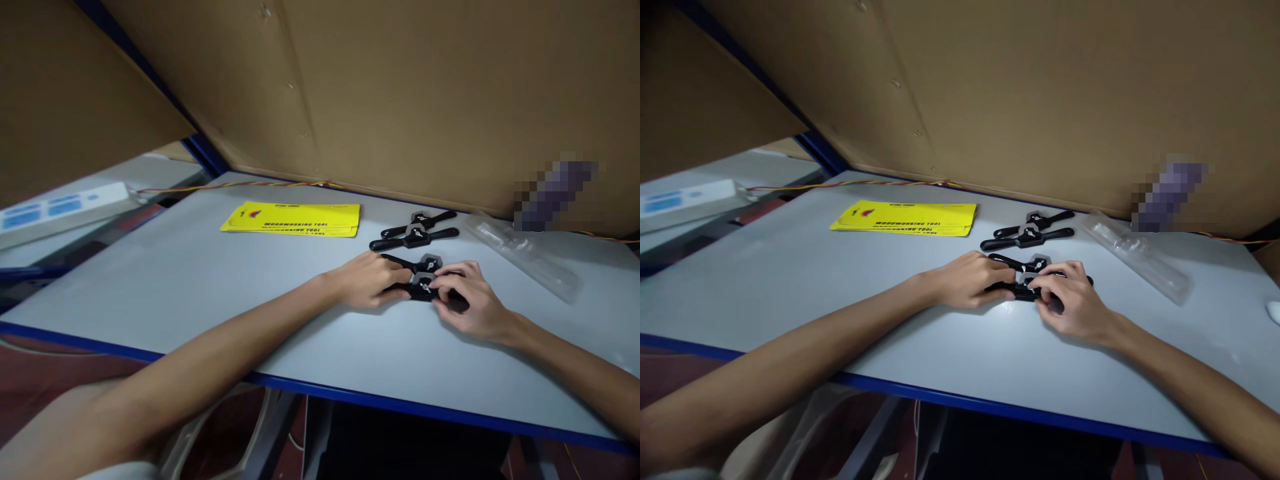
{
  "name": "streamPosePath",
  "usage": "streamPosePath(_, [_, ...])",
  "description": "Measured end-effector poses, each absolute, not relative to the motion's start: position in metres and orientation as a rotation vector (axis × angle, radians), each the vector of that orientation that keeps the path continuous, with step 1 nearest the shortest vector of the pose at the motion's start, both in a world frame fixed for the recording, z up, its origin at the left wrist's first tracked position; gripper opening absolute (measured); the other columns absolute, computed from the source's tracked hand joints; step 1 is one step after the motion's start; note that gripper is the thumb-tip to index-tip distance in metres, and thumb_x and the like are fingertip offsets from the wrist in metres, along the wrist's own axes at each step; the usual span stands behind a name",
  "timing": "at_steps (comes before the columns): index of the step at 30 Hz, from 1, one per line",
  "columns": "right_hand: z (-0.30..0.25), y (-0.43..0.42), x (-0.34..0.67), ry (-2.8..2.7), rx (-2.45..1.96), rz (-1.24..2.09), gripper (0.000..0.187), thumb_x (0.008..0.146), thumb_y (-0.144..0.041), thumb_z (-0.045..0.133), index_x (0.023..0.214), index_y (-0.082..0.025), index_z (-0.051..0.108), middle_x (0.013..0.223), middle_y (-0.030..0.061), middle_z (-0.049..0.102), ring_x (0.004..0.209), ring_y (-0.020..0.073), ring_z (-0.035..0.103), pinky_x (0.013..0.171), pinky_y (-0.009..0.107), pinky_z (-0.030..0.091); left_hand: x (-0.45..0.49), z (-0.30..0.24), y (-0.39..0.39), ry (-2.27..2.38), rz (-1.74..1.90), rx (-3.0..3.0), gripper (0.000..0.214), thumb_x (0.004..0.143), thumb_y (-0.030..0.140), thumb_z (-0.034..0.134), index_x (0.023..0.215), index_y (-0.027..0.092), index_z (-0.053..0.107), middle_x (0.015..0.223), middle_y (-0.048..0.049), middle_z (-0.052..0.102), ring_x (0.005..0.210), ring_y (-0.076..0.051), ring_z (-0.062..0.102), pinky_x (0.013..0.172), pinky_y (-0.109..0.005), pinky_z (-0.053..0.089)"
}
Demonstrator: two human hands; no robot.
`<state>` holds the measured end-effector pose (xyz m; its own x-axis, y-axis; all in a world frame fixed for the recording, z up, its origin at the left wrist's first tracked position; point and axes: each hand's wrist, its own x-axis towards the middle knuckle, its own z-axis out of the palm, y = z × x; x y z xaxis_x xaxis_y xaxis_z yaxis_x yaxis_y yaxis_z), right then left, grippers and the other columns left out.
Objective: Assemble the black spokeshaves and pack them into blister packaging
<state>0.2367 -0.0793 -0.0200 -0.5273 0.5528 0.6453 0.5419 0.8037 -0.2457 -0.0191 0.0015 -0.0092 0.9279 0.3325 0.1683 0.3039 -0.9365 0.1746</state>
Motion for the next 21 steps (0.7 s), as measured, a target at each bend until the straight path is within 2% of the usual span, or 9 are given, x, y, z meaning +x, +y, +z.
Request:
streamPosePath(2, [-0.0219,-0.0789,0.2356,-2.246,-0.836,0.007,0.024,0.090,-0.011,0.066,0.106,-0.027,0.058,0.070,-0.0045,0.061,0.087,0.0237,0.067,0.083,0.042,0.046,-0.0193,-0.0090,0.0013,0.501,0.274,2.936,0.028,0.104,0.038,0.047,0.099,0.018,0.067,0.085,-0.0070,0.074,0.060,-0.019,0.062,0.054,-0.036,0.029])
streamPosePath(4, [-0.0234,-0.0771,0.2352,-2.167,-0.934,-0.012,0.020,0.090,-0.010,0.064,0.095,-0.026,0.053,0.069,-0.0051,0.057,0.070,0.0183,0.059,0.072,0.036,0.044,-0.0192,-0.0088,0.0014,0.500,0.263,2.932,0.029,0.105,0.039,0.047,0.100,0.019,0.067,0.086,-0.0074,0.074,0.060,-0.019,0.062,0.054,-0.036,0.029])
streamPosePath(6, [-0.0235,-0.0750,0.2356,-2.035,-1.036,0.000,0.025,0.089,-0.004,0.057,0.089,-0.027,0.046,0.069,-0.0059,0.052,0.060,0.0143,0.050,0.061,0.031,0.038,-0.0190,-0.0091,0.0017,0.495,0.257,2.933,0.029,0.105,0.039,0.047,0.100,0.019,0.067,0.086,-0.0079,0.074,0.061,-0.019,0.063,0.054,-0.036,0.030])
streamPosePath(8, [-0.0224,-0.0740,0.2362,-1.989,-1.045,0.030,0.029,0.087,-0.001,0.053,0.087,-0.027,0.042,0.069,-0.0067,0.049,0.057,0.0131,0.046,0.057,0.030,0.036,-0.0188,-0.0100,0.0021,0.499,0.252,2.939,0.028,0.104,0.040,0.049,0.100,0.019,0.067,0.085,-0.0079,0.074,0.061,-0.019,0.062,0.054,-0.036,0.029])
streamPosePath(15, [-0.0184,-0.0778,0.2352,-2.216,-0.849,0.027,0.029,0.086,-0.005,0.061,0.088,-0.027,0.042,0.073,-0.0046,0.057,0.076,0.0180,0.061,0.076,0.036,0.044,-0.0201,-0.0101,0.0012,0.499,0.251,2.945,0.027,0.104,0.038,0.048,0.098,0.019,0.066,0.083,-0.0072,0.073,0.059,-0.019,0.060,0.053,-0.036,0.028])
streamPosePath(21, [-0.0202,-0.0753,0.2335,-2.176,-0.914,-0.053,0.028,0.094,-0.007,0.062,0.086,-0.026,0.042,0.069,-0.0063,0.053,0.064,0.0147,0.053,0.070,0.033,0.042,-0.0190,-0.0069,0.0009,0.490,0.247,2.940,0.027,0.104,0.038,0.050,0.099,0.018,0.068,0.084,-0.0082,0.073,0.062,-0.019,0.061,0.054,-0.035,0.028])
